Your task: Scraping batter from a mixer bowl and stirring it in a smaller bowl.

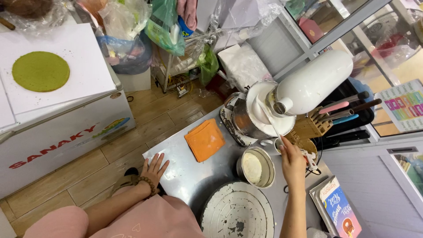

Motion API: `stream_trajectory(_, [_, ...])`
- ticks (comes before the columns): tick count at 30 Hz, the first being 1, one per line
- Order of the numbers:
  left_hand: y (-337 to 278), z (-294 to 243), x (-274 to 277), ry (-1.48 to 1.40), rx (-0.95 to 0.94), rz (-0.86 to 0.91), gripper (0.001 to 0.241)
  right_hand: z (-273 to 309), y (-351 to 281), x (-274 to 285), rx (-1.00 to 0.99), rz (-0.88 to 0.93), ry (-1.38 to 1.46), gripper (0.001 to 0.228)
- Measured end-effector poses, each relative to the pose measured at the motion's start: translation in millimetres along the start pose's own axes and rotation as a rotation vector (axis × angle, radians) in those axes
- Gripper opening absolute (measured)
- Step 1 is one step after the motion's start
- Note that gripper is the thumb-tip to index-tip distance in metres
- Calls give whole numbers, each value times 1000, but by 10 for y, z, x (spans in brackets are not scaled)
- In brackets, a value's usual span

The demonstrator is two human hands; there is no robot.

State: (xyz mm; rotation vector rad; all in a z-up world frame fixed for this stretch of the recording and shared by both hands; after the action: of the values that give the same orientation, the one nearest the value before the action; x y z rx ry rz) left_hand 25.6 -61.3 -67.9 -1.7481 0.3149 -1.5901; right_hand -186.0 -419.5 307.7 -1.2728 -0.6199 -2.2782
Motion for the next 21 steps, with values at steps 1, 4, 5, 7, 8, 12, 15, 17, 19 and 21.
stream_trajectory(1, [47,-7,-35,14,-2,-47,112,-70,19,-65,-7,9,-37,36])
stream_trajectory(4, [-1,-21,10,-3,-8,-12,110,-253,-34,-213,137,-27,53,33])
stream_trajectory(5, [7,-34,-11,-5,-10,-9,110,-218,-39,-167,136,-24,51,33])
stream_trajectory(7, [16,-27,-17,77,1,-45,110,-356,-75,-161,-102,69,66,33])
stream_trajectory(8, [-33,-20,76,81,-1,-48,110,-461,-98,-145,-105,64,66,33])
stream_trajectory(12, [-135,-12,180,8,-6,31,113,-387,-169,111,11,-29,249,34])
stream_trajectory(15, [-81,-14,84,25,-8,22,116,-200,-208,284,60,-89,219,33])
stream_trajectory(17, [-88,-8,134,52,-8,-14,116,-114,-208,359,75,-126,196,32])
stream_trajectory(19, [-164,3,213,29,-5,41,120,31,-180,362,133,-92,151,32])
stream_trajectory(21, [-133,1,175,33,-4,35,119,24,-147,322,105,-78,114,32])
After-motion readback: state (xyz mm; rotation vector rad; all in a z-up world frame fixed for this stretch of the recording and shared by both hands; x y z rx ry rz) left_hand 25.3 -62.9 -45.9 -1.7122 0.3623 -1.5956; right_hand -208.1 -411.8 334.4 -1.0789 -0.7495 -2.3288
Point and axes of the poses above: each hand's wrist, its own y-axis towards the middle knuckle, its own x-axis out of the back of the hand, z = x × y, the point moved 9 cm from there along y, towards the middle knuckle, and after that the axes turned 4 degrees about y, right-handed, at the moved point
